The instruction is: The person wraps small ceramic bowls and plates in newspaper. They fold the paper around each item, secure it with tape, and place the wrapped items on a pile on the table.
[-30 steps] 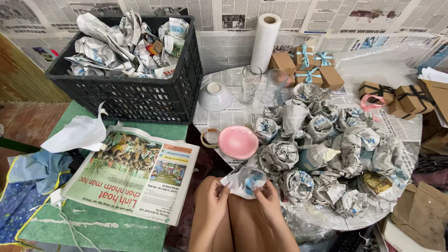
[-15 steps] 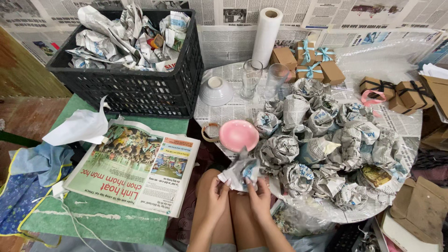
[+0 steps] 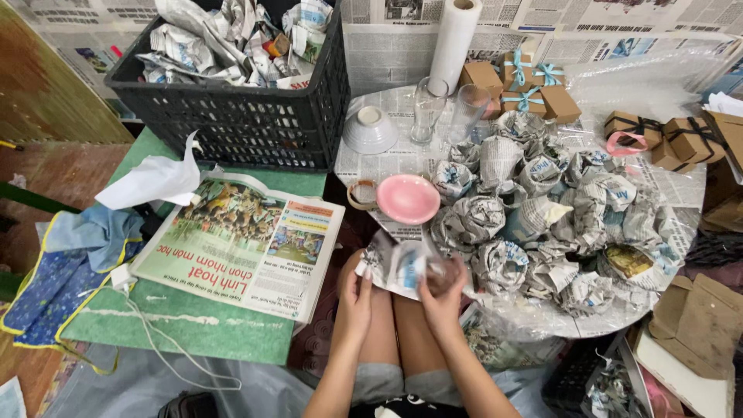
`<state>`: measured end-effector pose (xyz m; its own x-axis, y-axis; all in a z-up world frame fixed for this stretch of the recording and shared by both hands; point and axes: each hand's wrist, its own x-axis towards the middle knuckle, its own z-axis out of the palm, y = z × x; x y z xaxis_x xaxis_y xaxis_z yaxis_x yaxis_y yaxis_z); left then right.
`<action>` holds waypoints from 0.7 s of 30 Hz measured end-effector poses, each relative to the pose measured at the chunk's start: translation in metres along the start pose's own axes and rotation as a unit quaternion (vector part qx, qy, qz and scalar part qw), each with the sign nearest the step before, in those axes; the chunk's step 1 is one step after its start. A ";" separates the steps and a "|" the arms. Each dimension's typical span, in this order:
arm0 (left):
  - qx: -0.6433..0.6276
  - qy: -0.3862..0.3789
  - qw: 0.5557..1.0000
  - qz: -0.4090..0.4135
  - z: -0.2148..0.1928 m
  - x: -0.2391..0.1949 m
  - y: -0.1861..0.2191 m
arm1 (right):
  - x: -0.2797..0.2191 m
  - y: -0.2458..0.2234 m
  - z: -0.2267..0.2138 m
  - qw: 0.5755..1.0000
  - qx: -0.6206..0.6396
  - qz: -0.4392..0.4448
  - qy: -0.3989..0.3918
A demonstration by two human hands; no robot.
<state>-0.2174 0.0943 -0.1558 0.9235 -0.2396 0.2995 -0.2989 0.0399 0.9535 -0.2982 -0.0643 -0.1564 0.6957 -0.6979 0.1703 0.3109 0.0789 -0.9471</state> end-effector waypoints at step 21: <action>-0.188 -0.209 0.949 -0.141 0.010 -0.021 -0.127 | -0.018 -0.033 -0.006 0.891 -0.352 -0.220 -0.185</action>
<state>-0.2009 0.0846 -0.2839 0.7548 -0.6527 0.0650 0.1261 0.2417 0.9621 -0.3251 -0.0583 -0.1299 0.8136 -0.2581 0.5210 0.2135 -0.7007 -0.6807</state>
